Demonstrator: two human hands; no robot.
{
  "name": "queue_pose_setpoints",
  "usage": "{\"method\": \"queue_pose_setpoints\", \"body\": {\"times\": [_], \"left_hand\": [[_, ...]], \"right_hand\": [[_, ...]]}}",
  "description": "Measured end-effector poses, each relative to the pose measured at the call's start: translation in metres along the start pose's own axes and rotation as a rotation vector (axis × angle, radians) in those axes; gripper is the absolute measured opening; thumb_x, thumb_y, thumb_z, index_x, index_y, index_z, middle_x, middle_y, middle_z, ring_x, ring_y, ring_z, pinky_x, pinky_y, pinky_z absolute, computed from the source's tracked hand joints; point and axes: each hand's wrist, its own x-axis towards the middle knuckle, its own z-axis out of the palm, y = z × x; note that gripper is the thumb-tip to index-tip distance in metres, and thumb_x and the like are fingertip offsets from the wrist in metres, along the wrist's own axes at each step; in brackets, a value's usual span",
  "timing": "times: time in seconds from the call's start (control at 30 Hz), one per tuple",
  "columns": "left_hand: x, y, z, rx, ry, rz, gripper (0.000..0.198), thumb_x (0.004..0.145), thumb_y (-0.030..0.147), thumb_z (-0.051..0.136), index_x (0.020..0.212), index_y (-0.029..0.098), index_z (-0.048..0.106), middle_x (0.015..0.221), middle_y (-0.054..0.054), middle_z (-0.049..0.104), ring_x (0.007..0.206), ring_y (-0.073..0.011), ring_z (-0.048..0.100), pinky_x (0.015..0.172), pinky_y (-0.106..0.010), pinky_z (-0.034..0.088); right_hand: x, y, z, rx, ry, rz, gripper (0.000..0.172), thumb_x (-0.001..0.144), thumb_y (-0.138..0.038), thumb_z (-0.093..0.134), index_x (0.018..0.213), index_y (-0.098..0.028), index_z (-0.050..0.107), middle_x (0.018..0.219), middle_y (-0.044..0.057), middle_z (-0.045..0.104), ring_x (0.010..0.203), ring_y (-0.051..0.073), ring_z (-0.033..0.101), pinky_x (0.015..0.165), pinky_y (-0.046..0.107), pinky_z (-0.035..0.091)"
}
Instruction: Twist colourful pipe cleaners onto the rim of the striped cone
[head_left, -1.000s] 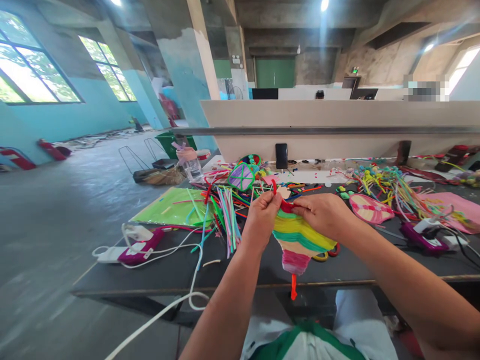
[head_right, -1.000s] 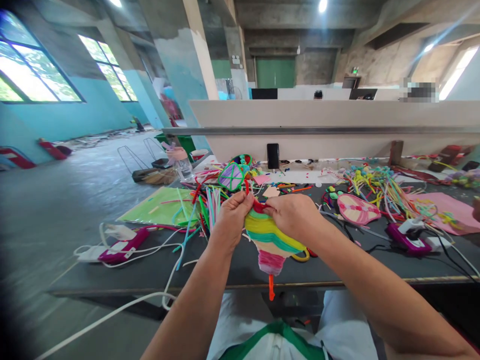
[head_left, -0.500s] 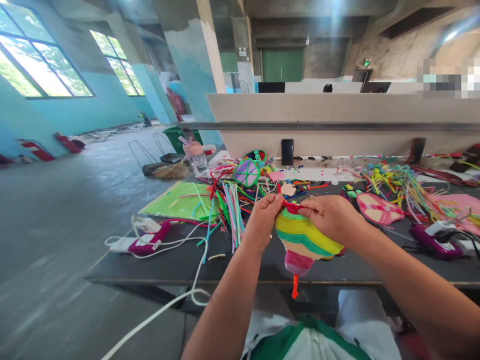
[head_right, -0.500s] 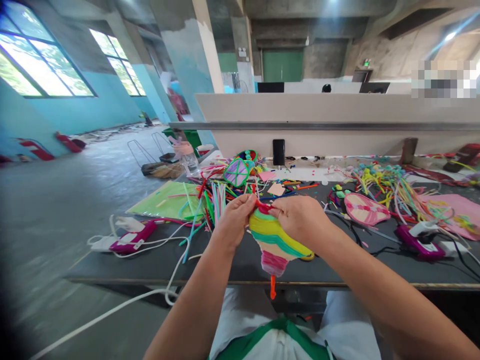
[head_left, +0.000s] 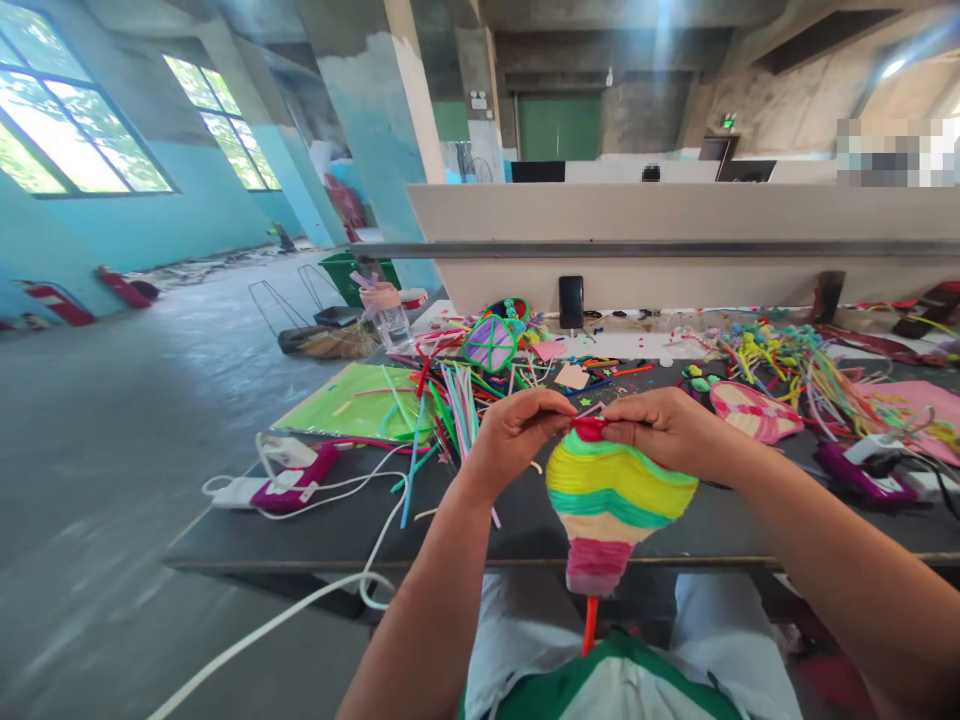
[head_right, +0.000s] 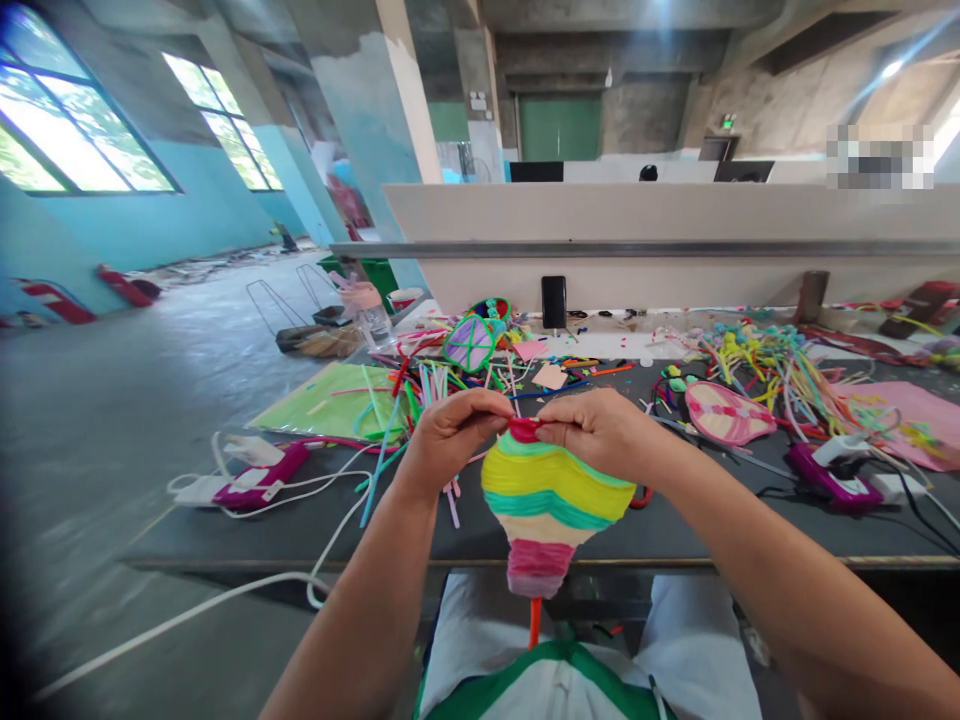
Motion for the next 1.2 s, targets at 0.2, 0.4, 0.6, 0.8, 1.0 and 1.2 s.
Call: {"method": "queue_pose_setpoints", "body": {"times": [0.2,0.4,0.6,0.8,1.0,1.2], "left_hand": [[-0.018,-0.026,0.018,-0.403,0.012,-0.295,0.012,0.076,0.029,0.069,0.08,0.017,0.068,0.073,-0.001,0.064,0.065,-0.0106,0.056,0.062,-0.021,0.044],[-0.021,-0.014,0.008,-0.293,0.006,-0.294,0.022,0.079,0.032,0.065,0.096,0.019,0.071,0.089,-0.004,0.068,0.08,-0.014,0.06,0.07,-0.022,0.045],[-0.023,-0.006,0.012,-0.002,-0.013,-0.217,0.021,0.078,0.032,0.066,0.093,0.019,0.073,0.086,-0.004,0.069,0.08,-0.0155,0.06,0.071,-0.023,0.044],[-0.032,-0.025,0.022,-0.282,0.068,-0.448,0.018,0.074,0.032,0.069,0.073,0.014,0.068,0.063,0.001,0.058,0.057,-0.0085,0.05,0.054,-0.019,0.037],[-0.031,-0.037,0.016,-0.414,-0.006,-0.531,0.025,0.074,0.038,0.069,0.078,0.014,0.068,0.066,0.0,0.062,0.06,-0.0105,0.054,0.06,-0.022,0.041],[-0.022,-0.049,0.009,-0.206,-0.174,-0.475,0.033,0.076,0.043,0.065,0.091,0.014,0.07,0.077,-0.002,0.065,0.073,-0.0136,0.056,0.067,-0.023,0.042]], "right_hand": [[-0.002,0.01,0.009,0.012,0.019,-0.004,0.028,0.091,-0.034,0.047,0.097,-0.021,0.071,0.084,0.001,0.072,0.075,0.013,0.063,0.064,0.02,0.04],[0.004,0.012,0.011,-0.021,-0.042,0.019,0.03,0.091,-0.035,0.047,0.1,-0.021,0.071,0.083,0.003,0.071,0.073,0.014,0.061,0.063,0.021,0.038],[0.01,0.011,0.01,0.001,-0.144,0.064,0.025,0.087,-0.034,0.052,0.091,-0.018,0.071,0.071,0.0,0.067,0.064,0.012,0.055,0.057,0.021,0.034],[0.006,0.017,0.022,-0.048,-0.158,0.04,0.022,0.086,-0.027,0.052,0.094,-0.021,0.071,0.083,0.001,0.071,0.073,0.014,0.06,0.062,0.022,0.035],[0.01,0.037,0.036,0.002,-0.123,0.092,0.027,0.087,-0.031,0.049,0.092,-0.018,0.072,0.076,0.002,0.07,0.068,0.013,0.058,0.06,0.022,0.035],[0.019,0.053,0.037,0.094,-0.205,0.126,0.029,0.082,-0.034,0.053,0.093,-0.017,0.073,0.075,0.001,0.069,0.066,0.013,0.056,0.059,0.022,0.037]]}}
